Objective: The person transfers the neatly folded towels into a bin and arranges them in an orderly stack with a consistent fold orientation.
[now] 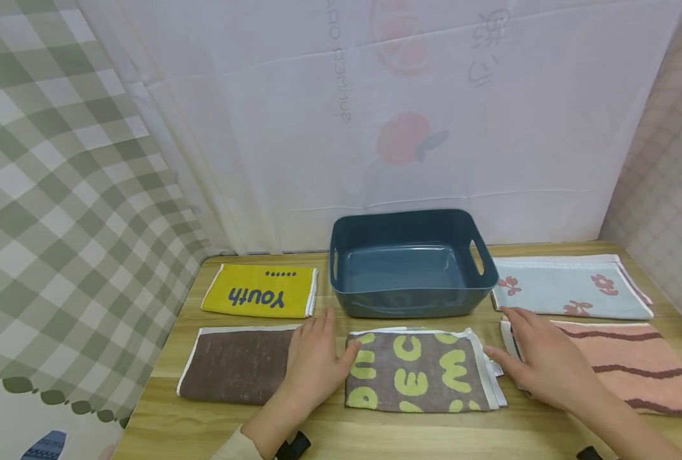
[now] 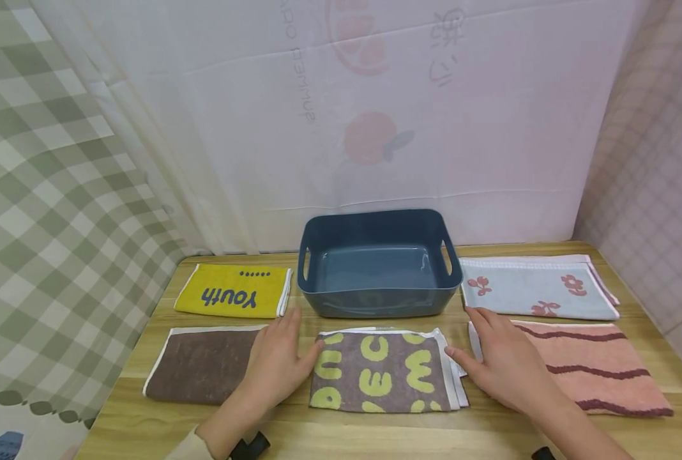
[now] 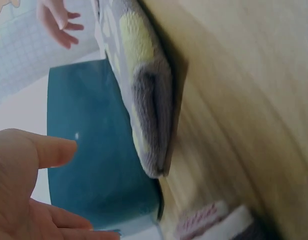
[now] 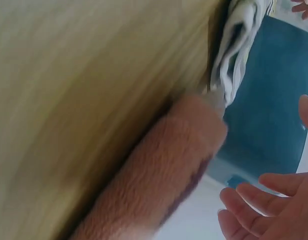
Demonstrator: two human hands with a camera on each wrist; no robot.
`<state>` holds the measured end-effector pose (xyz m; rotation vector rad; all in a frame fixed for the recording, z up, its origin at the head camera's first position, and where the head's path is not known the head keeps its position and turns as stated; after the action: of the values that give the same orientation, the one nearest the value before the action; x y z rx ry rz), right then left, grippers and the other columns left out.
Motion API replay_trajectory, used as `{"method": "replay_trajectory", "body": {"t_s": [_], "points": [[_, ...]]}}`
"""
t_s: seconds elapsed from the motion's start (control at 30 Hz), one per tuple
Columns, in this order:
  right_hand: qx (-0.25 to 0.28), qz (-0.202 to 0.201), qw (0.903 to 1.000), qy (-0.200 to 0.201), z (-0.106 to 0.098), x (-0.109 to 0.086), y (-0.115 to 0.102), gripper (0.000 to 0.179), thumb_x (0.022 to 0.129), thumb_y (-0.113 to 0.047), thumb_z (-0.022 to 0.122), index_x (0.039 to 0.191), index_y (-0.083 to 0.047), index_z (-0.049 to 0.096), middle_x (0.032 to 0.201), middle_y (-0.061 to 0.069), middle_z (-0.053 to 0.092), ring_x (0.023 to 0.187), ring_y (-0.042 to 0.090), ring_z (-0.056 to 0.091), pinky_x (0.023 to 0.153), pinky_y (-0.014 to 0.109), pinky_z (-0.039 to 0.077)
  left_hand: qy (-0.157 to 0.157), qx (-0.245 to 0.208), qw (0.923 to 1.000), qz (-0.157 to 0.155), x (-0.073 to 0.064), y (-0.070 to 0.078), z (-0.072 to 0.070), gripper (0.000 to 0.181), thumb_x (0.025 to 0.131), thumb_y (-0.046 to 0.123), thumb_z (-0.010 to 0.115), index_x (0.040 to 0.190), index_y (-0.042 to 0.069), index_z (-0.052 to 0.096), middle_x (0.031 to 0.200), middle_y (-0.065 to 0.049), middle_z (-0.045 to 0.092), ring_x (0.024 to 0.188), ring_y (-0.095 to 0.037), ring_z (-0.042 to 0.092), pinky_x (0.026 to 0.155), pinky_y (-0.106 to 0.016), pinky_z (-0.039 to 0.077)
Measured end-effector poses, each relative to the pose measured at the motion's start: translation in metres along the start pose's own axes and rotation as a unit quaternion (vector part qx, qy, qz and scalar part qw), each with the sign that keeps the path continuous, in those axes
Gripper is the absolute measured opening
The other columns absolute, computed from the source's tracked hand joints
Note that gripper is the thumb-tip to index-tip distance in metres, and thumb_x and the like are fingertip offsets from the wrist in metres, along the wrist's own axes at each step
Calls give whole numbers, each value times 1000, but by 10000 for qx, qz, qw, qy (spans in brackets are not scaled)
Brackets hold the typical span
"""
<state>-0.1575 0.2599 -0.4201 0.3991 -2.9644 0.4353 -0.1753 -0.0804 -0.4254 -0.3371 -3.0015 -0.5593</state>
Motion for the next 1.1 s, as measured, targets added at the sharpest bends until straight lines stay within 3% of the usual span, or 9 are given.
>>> {"method": "replay_trajectory", "body": {"t_s": [0.2, 0.47, 0.73, 0.93, 1.1], "points": [[86, 69, 9996, -269, 13, 3, -9, 86, 93, -53, 76, 144, 13, 51, 140, 38, 54, 127, 57, 52, 98, 71, 45, 31, 132, 9998, 171, -2, 10, 7, 73, 96, 44, 74, 140, -12, 57, 135, -28, 63, 122, -44, 60, 99, -57, 50], [85, 225, 9971, -726, 30, 5, -17, 90, 92, -60, 73, 138, 14, 56, 137, 38, 56, 128, 57, 52, 100, 70, 45, -488, -724, 9960, -184, -5, 13, 21, 71, 97, 34, 76, 136, -21, 54, 131, -35, 58, 122, -46, 60, 95, -55, 55], [-73, -170, 9972, -727, 41, 7, -27, 76, 89, -53, 79, 126, 13, 66, 120, 27, 66, 110, 45, 65, 90, 61, 54, -448, -39, 9987, 230, -8, 23, 28, 60, 92, 38, 80, 117, -15, 68, 108, -23, 68, 98, -36, 65, 84, -47, 58], [-205, -122, 9963, -827, 45, 9, -29, 74, 87, -52, 81, 118, 13, 68, 110, 25, 68, 101, 42, 67, 85, 59, 56, -736, 15, 9973, 39, -7, 22, 38, 64, 91, 41, 81, 117, -16, 68, 104, -22, 68, 97, -34, 65, 81, -46, 58], [-274, 26, 9953, -926, 47, 9, -26, 71, 84, -52, 84, 110, 13, 70, 99, 20, 68, 91, 37, 67, 80, 56, 57, -719, 104, 9973, 39, -8, 22, 41, 62, 89, 42, 83, 109, -15, 69, 94, -18, 65, 88, -32, 64, 75, -44, 58]]}}
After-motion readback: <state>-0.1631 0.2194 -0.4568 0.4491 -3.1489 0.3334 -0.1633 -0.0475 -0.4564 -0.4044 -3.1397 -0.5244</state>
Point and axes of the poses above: each hand's wrist, its own x-axis towards the middle knuckle, its own z-axis out of the palm, y = z × x, the point moved 9 cm from there along x, towards the middle knuckle
